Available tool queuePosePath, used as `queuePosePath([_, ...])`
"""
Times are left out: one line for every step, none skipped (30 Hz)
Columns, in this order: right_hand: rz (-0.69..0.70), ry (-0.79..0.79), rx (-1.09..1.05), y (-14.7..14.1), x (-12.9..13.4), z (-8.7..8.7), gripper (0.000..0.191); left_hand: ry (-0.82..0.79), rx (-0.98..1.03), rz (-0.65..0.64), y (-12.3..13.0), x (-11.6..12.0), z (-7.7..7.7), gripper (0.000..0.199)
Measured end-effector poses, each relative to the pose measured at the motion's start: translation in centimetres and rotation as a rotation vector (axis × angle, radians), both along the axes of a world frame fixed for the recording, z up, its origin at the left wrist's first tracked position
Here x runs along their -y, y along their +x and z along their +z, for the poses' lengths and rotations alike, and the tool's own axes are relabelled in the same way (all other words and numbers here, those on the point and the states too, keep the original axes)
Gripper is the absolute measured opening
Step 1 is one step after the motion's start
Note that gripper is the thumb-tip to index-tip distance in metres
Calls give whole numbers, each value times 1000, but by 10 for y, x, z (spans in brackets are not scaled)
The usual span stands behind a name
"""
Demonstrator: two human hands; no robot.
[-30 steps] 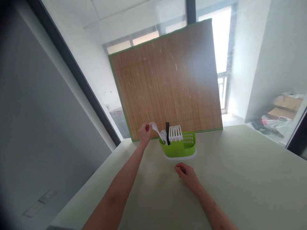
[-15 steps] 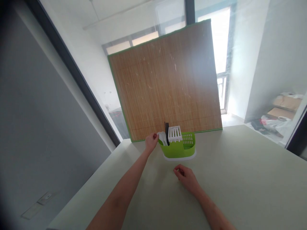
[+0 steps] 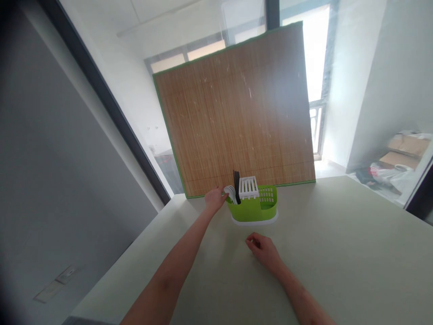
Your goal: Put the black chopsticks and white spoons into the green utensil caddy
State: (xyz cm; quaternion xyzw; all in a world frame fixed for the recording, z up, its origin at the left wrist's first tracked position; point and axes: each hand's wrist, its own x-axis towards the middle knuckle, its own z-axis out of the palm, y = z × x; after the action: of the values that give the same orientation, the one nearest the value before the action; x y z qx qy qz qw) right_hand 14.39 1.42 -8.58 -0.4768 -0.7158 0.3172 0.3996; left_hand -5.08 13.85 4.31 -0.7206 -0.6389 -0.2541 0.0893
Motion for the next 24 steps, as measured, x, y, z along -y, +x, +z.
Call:
queuePosePath([0,1,10,0,0,0,24,18,11,3,0,4,2,34])
queuePosePath([1,0,22,0,0,-1,25,51,36,3,-1,9,4,37])
queuePosePath([2,-1,34,0,-1,-2,25,97,79,3,0,17,3,38])
queuePosePath([2,-2,48,0,-1,-2,25,149,136,0,1,26,0,36])
queuePosePath([2,-4,63,-1,-1,-3,25,193,199,-9,4,38,-6,33])
queuePosePath([2,-5,78,-1,-1,-4,25,214,256,-30,7,51,-15,29])
queuePosePath([2,-6,94,-1,-1,-5,25,204,296,-61,11,66,-27,26])
queuePosePath([0,-5,111,-1,-1,-6,24,162,311,-109,16,81,-41,23])
queuePosePath([-1,-4,127,-1,-1,-7,23,94,300,-170,21,95,-56,21])
queuePosePath([-2,-2,144,-1,-1,-8,21,14,268,-235,26,109,-71,19])
queuePosePath([-2,0,161,0,0,-9,19,-69,221,-290,30,121,-86,19])
queuePosePath([-3,3,178,0,0,-10,15,-148,173,-329,33,130,-99,18])
queuePosePath([-5,5,195,0,0,-11,14,-215,128,-352,35,136,-109,18])
queuePosePath([-7,8,210,0,1,-12,15,-265,92,-361,36,139,-116,17])
queuePosePath([-9,11,223,0,1,-13,17,-299,67,-359,36,140,-120,17])
queuePosePath([-12,14,233,0,1,-13,19,-321,53,-354,36,139,-123,17])
queuePosePath([-14,17,241,0,1,-13,19,-335,45,-351,35,137,-123,17])
queuePosePath([-14,19,245,0,2,-14,19,-343,41,-351,34,135,-123,17])
queuePosePath([-13,20,248,0,2,-14,19,-349,36,-358,33,133,-122,17])
queuePosePath([-12,18,248,0,2,-14,19,-354,29,-371,32,132,-121,17])
queuePosePath([-17,19,242,0,2,-14,20,-358,18,-388,31,131,-120,16])
queuePosePath([-35,23,227,1,2,-13,20,-359,5,-407,30,131,-120,15])
queuePosePath([-72,33,207,2,3,-10,22,-358,-7,-425,29,131,-120,15])
queuePosePath([-131,55,189,3,4,-6,23,-356,-17,-439,29,131,-120,14])
